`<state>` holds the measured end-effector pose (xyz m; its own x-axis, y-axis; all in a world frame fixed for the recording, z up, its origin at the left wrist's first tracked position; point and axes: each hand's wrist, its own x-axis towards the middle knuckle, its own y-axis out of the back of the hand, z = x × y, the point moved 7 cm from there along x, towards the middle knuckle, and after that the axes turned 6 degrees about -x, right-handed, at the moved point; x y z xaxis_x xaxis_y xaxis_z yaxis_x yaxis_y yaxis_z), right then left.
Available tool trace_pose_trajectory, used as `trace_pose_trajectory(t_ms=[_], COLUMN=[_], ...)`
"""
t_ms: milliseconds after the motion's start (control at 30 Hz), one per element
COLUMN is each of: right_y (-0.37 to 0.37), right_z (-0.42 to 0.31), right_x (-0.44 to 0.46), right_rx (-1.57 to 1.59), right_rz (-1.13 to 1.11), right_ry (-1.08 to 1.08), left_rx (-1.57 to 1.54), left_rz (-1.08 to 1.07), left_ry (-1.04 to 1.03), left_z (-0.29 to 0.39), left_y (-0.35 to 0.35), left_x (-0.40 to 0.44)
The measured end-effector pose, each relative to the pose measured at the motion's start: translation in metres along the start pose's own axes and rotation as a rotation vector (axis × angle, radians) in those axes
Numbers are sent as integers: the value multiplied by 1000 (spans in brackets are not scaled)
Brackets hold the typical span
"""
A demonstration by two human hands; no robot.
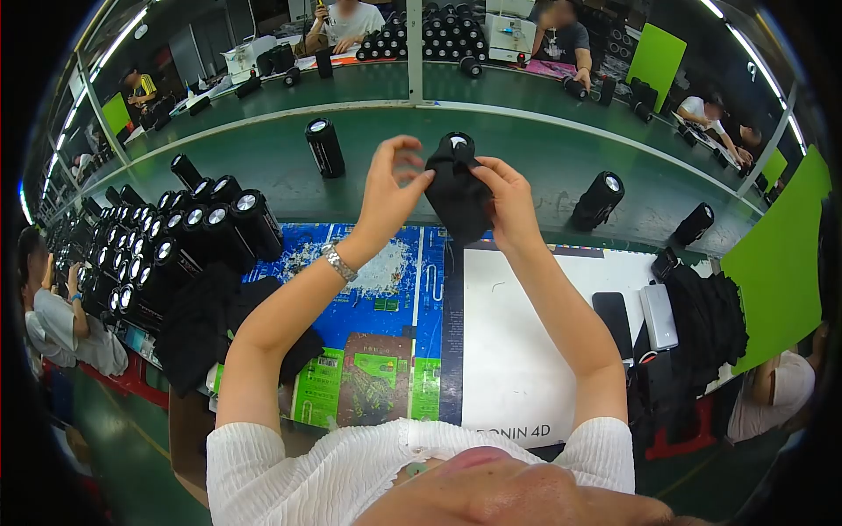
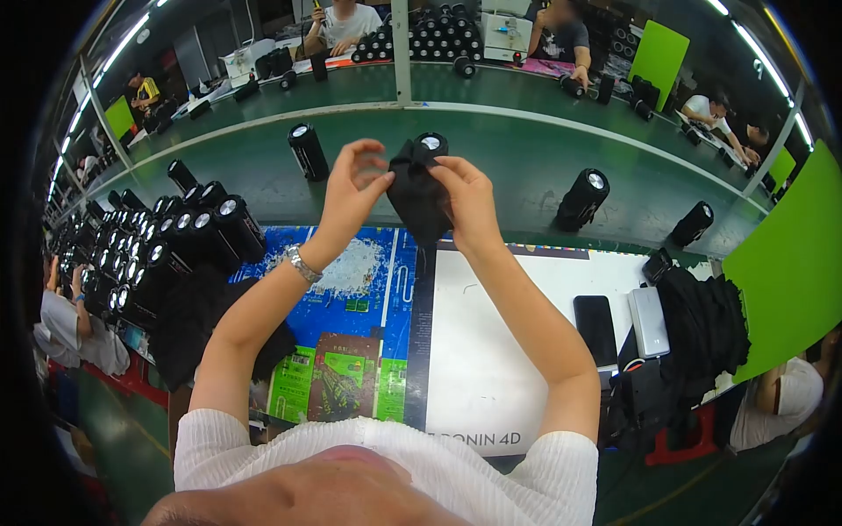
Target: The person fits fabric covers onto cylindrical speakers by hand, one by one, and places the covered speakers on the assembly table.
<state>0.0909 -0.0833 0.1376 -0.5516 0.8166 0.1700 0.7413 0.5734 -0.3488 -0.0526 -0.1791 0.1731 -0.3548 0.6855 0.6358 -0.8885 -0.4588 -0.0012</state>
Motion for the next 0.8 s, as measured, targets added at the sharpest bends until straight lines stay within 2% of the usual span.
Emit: trace_pose_trajectory(t_ms=[67, 100, 200, 233, 333, 367, 467, 633, 667, 767, 800], right_y=[3, 2, 1, 3, 9, 10, 5, 15, 20, 36, 45], right_z=[0, -1, 1, 1, -5, -10, -20, -12, -9, -8, -3], right_x=[1, 1, 0, 0, 2, 1, -3, 1, 2, 7, 12], right_rx=[11, 31, 44, 21, -65, -107, -113, -80, -79, 231, 185], right_rz=[10, -6, -48, -60, -87, -93, -206, -409, -425, -294, -267], right_ry=[-53, -69, -113, -118, -59, -5, 73, 57, 41, -30, -37], left_rx=[497, 566, 578, 546, 159, -106, -515, -768, -717, -579, -539], left_rz=[-57, -254, -570, -541, -473, -385, -191, -292, -319, -416, -461], left_ry=[-521, -701, -761, -693, -231, -28, 393, 590, 596, 648, 694], left_z=[55, 66, 54, 56, 26, 9, -21, -41, -45, -62, -72], left_y=[-13, -26, -52, -51, -38, -35, -32, -53, -53, -48, -48], left_x=[-6, -10, -24, -18, -1, 3, 14, 10, 10, 6, 2])
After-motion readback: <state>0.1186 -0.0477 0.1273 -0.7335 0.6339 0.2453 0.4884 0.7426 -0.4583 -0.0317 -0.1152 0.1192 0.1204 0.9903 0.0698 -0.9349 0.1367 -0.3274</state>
